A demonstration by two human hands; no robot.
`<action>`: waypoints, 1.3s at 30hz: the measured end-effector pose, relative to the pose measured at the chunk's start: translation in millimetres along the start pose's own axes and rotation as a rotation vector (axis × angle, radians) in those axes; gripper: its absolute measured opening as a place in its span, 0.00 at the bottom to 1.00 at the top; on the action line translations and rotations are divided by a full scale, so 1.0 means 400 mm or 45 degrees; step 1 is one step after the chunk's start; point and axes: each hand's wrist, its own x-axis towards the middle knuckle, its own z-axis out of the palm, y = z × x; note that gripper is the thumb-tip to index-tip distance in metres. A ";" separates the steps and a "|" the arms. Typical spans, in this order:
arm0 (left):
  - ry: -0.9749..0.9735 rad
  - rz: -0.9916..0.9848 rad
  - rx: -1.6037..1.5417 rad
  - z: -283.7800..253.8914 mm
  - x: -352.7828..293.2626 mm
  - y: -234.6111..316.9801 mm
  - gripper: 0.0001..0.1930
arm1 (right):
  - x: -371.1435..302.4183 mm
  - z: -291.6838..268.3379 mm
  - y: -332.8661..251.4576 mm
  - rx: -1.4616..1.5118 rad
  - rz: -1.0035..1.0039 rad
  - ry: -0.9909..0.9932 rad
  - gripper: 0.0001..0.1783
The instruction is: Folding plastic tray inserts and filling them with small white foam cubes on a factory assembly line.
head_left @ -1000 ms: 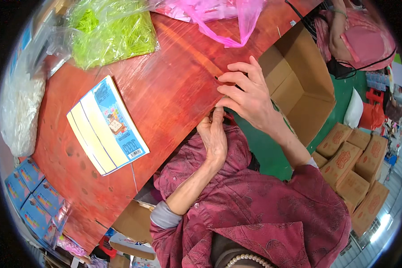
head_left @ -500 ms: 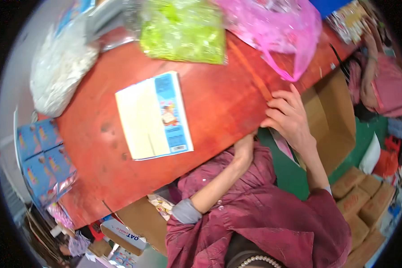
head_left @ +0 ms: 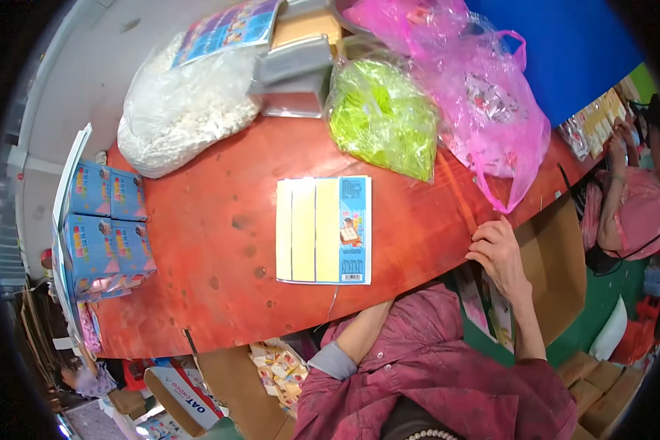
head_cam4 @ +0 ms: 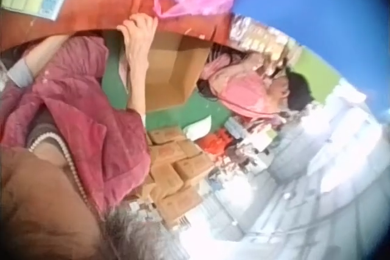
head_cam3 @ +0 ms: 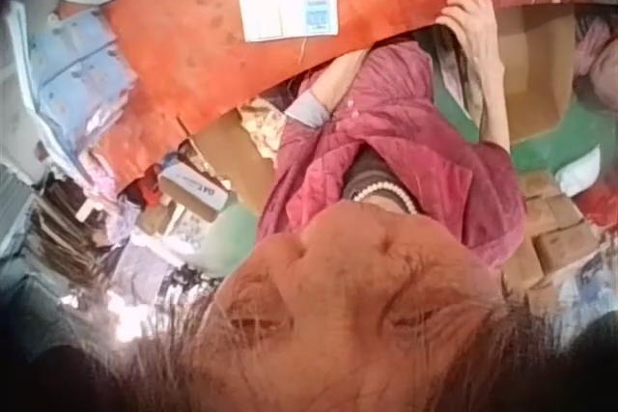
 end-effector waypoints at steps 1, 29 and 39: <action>-0.018 0.028 0.065 -0.023 -0.006 0.020 0.11 | 0.010 -0.007 -0.003 -0.008 0.014 -0.061 0.10; 0.767 0.243 0.476 -0.390 -0.176 0.456 0.27 | 0.341 0.221 -0.185 0.364 0.085 -0.100 0.29; 0.542 0.198 -0.526 -0.471 -0.209 0.506 0.18 | 0.340 0.208 -0.161 0.523 0.191 -0.105 0.32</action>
